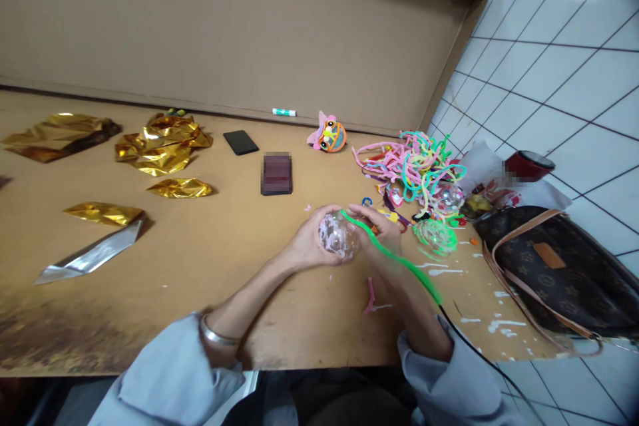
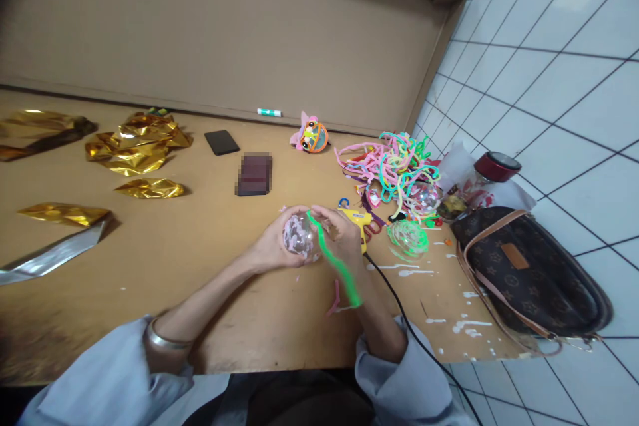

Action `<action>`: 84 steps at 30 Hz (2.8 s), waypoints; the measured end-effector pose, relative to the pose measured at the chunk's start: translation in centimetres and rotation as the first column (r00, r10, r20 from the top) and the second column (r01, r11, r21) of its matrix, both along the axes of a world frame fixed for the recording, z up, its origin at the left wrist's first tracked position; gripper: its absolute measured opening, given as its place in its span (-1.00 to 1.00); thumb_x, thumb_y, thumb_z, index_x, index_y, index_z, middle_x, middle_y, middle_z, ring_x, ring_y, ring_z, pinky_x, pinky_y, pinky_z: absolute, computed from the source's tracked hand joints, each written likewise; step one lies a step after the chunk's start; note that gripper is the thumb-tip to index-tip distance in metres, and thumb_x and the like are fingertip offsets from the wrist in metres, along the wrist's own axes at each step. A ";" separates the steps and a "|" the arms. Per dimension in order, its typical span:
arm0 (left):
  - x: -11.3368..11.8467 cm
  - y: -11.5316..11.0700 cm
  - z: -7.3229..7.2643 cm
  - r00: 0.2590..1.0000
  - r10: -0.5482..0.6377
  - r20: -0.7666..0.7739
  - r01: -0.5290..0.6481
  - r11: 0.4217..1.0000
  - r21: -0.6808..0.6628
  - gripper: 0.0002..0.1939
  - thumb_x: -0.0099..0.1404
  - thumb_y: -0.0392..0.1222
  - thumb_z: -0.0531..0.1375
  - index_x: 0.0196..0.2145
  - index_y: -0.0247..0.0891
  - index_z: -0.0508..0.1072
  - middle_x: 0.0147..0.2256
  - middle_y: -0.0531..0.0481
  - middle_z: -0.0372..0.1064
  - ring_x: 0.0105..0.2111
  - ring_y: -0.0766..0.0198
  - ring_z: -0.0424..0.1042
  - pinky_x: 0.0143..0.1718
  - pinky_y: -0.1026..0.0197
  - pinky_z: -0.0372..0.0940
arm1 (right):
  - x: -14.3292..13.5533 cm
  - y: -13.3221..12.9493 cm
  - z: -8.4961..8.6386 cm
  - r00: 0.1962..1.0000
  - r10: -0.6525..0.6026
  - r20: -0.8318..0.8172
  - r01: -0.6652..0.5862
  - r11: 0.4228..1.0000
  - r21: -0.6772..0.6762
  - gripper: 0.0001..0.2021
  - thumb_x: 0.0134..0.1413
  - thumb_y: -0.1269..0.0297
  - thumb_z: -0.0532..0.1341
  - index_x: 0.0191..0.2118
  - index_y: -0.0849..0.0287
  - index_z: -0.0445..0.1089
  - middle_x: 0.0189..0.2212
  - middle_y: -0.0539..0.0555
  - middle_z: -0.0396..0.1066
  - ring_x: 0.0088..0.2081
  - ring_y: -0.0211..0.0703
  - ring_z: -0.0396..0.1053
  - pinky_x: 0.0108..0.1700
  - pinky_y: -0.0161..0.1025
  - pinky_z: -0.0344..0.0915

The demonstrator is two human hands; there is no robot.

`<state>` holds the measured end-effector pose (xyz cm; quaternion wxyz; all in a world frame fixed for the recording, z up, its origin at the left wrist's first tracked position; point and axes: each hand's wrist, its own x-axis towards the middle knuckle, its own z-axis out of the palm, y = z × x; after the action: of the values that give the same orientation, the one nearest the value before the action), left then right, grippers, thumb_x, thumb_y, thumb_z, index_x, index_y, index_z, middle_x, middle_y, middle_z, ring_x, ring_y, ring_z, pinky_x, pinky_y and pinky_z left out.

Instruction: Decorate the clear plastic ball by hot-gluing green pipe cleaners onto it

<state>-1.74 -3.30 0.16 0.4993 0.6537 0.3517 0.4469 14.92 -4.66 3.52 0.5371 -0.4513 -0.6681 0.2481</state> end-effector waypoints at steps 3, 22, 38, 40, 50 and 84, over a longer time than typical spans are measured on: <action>0.0 0.0 0.1 1.000 0.003 -0.013 -0.003 1.000 0.005 -0.10 -0.22 -0.23 0.44 0.09 -0.26 0.21 0.05 -0.20 0.33 0.05 -0.04 0.40 0.12 -0.07 0.28 | 0.0 -0.1 0.1 0.999 0.003 0.053 -0.006 0.999 0.043 -0.72 0.10 0.28 0.21 -0.07 0.08 0.54 -0.12 0.11 0.58 -0.12 -0.09 0.52 -0.02 -0.13 0.43; 0.0 0.2 -0.5 0.998 0.047 -0.036 -0.044 0.996 0.078 -0.12 -0.23 -0.25 0.44 0.09 -0.19 0.28 0.06 -0.15 0.35 0.06 -0.04 0.38 0.15 -0.06 0.25 | -0.4 -0.3 0.0 0.971 -0.083 0.225 0.031 0.974 0.226 -0.79 0.21 0.29 0.17 -0.24 0.04 0.58 -0.30 0.08 0.61 -0.21 -0.06 0.53 -0.05 -0.07 0.40; 0.0 0.1 -0.4 0.997 0.051 -0.052 -0.047 0.996 0.080 -0.11 -0.23 -0.25 0.44 0.11 -0.18 0.27 0.07 -0.15 0.35 0.07 -0.06 0.38 0.15 -0.09 0.25 | -0.6 -1.3 0.5 0.983 -0.176 0.058 0.161 0.966 0.203 -0.83 0.16 0.24 0.22 -0.32 -0.01 0.60 -0.37 -0.01 0.62 -0.29 -0.06 0.57 -0.13 -0.11 0.47; 0.0 0.1 -0.3 0.997 0.058 -0.044 -0.055 0.996 0.071 -0.13 -0.23 -0.25 0.44 0.09 -0.19 0.28 0.06 -0.15 0.35 0.07 -0.05 0.38 0.14 -0.07 0.26 | -0.6 -1.3 0.5 0.989 -0.120 0.084 0.104 0.979 0.175 -0.83 0.17 0.24 0.22 -0.27 -0.01 0.60 -0.33 0.00 0.62 -0.25 -0.07 0.56 -0.10 -0.11 0.46; -0.2 0.6 0.0 0.997 0.074 0.037 -0.070 0.993 -0.096 -0.06 -0.27 -0.21 0.48 0.08 -0.18 0.21 0.05 -0.12 0.36 0.02 0.01 0.42 0.11 -0.02 0.30 | 3.6 0.9 0.5 0.823 -0.558 0.102 0.527 0.819 0.225 -0.72 0.16 0.31 0.06 -0.13 0.17 0.48 -0.26 0.17 0.54 -0.24 -0.03 0.49 -0.16 -0.11 0.41; -1.1 1.0 0.5 0.966 0.172 0.191 -0.116 0.954 -0.276 -0.02 -0.33 -0.15 0.51 0.07 -0.20 0.21 0.06 -0.16 0.35 0.05 -0.03 0.40 0.15 -0.01 0.25 | 3.8 1.5 -0.8 0.573 -0.617 0.540 0.650 0.743 0.159 -0.02 -0.05 0.25 0.23 0.38 0.42 -0.34 0.26 0.52 0.07 0.19 0.33 0.26 0.05 0.06 0.33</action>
<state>-2.88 -2.30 0.63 0.5823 0.5025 0.3993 0.4990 18.67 -3.19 2.74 0.3561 -0.7267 -0.5812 -0.0853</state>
